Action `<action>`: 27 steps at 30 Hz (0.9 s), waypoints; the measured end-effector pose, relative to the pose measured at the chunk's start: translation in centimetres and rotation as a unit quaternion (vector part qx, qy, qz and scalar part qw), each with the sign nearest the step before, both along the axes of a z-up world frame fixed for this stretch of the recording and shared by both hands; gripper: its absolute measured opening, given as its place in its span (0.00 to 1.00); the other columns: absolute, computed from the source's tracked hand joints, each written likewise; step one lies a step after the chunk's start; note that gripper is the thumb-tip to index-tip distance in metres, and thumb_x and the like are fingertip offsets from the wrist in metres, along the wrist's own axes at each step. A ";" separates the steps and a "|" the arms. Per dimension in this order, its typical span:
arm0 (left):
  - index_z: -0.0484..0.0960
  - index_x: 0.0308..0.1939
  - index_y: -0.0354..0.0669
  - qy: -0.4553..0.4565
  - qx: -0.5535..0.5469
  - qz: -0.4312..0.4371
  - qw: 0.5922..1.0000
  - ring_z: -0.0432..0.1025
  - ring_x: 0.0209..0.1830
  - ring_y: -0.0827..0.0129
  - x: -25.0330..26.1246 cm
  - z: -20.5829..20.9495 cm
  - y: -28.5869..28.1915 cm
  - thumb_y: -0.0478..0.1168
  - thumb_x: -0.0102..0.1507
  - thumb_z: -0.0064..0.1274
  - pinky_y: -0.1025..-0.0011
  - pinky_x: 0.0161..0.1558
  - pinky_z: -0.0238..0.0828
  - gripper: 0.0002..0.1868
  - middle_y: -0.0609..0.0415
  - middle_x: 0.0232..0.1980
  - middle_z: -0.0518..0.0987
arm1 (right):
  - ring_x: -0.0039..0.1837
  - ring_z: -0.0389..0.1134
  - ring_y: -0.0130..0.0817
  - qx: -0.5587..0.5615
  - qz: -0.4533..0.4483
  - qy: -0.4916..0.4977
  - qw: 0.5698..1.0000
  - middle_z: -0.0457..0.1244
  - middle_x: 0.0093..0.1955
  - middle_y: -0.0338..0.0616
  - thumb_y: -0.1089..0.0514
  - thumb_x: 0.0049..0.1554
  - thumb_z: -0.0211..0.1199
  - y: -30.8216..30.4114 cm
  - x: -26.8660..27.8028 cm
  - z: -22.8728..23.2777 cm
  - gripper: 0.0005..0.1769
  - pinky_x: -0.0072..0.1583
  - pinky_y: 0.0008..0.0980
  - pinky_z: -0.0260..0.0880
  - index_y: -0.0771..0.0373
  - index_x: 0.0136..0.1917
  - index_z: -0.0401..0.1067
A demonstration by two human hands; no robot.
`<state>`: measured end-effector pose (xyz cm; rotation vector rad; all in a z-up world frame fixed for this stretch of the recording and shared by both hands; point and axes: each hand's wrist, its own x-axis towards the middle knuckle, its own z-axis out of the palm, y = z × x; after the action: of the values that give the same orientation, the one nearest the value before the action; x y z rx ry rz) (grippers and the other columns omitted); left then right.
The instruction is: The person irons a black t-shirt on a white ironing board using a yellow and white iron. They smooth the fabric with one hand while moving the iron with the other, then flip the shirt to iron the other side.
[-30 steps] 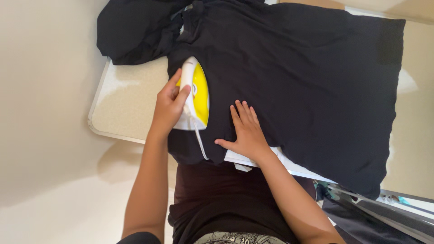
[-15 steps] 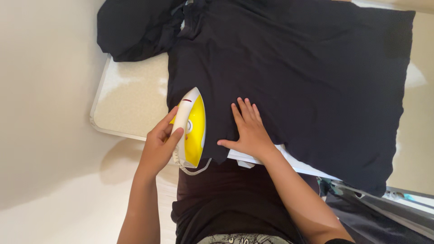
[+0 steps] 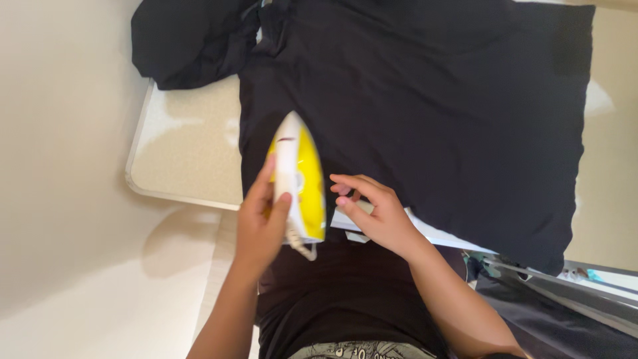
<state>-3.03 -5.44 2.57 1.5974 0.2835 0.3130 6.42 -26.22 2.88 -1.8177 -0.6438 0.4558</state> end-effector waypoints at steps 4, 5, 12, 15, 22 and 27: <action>0.62 0.79 0.40 -0.056 0.037 -0.070 0.995 0.77 0.55 0.66 1.8 1.5 -2.3 0.30 0.70 0.45 0.69 0.57 0.73 0.31 0.42 0.59 0.81 | 0.60 0.71 0.29 0.094 -0.018 0.035 0.995 0.70 0.57 0.42 0.52 0.67 0.56 -0.3 -0.3 -0.3 0.21 0.62 0.29 0.71 0.64 0.69 0.71; 0.63 0.79 0.41 -0.043 0.041 -0.082 0.995 0.79 0.50 0.67 2.3 1.8 -2.9 0.32 0.70 0.46 0.70 0.53 0.75 0.31 0.44 0.54 0.84 | 0.59 0.71 0.28 0.092 -0.040 0.066 0.993 0.71 0.56 0.40 0.51 0.66 0.56 -0.5 -0.1 -0.4 0.22 0.62 0.29 0.71 0.65 0.68 0.71; 0.62 0.78 0.40 -0.045 0.162 -0.158 0.973 0.82 0.42 0.56 5.4 2.1 -7.1 0.40 0.69 0.45 0.65 0.49 0.76 0.32 0.40 0.44 0.84 | 0.50 0.70 0.23 0.062 -0.163 0.152 0.973 0.72 0.47 0.40 0.49 0.67 0.56 -2.7 1.7 -0.9 0.20 0.54 0.26 0.71 0.68 0.57 0.78; 0.63 0.77 0.38 -0.079 0.185 -0.185 0.962 0.81 0.42 0.52 6.1 1.9 -8.3 0.40 0.70 0.44 0.62 0.49 0.76 0.31 0.39 0.43 0.83 | 0.47 0.70 0.23 0.063 -0.201 0.167 0.963 0.71 0.45 0.42 0.51 0.64 0.60 -3.5 1.4 -0.8 0.19 0.50 0.26 0.71 0.70 0.56 0.76; 0.74 0.69 0.42 0.015 0.191 -0.164 0.968 0.82 0.38 0.55 8.1 0.8 -8.4 0.41 0.67 0.44 0.61 0.45 0.78 0.25 0.43 0.40 0.84 | 0.42 0.68 0.24 0.142 -0.269 0.214 0.928 0.69 0.42 0.41 0.53 0.66 0.58 -5.8 1.8 -2.9 0.16 0.45 0.25 0.68 0.69 0.56 0.75; 0.77 0.66 0.43 -0.006 0.425 -0.026 0.905 0.71 0.66 0.49 9.0 -4.1 -5.5 0.43 0.72 0.46 0.53 0.69 0.62 0.19 0.43 0.60 0.79 | 0.40 0.70 0.23 0.127 -0.338 0.204 0.910 0.70 0.41 0.39 0.52 0.66 0.54 -8.0 2.5 -1.2 0.16 0.45 0.23 0.71 0.65 0.55 0.74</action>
<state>5.96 -10.89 -1.53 2.4592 0.0849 0.4369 8.89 -34.27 1.70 -1.5079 0.2198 0.2471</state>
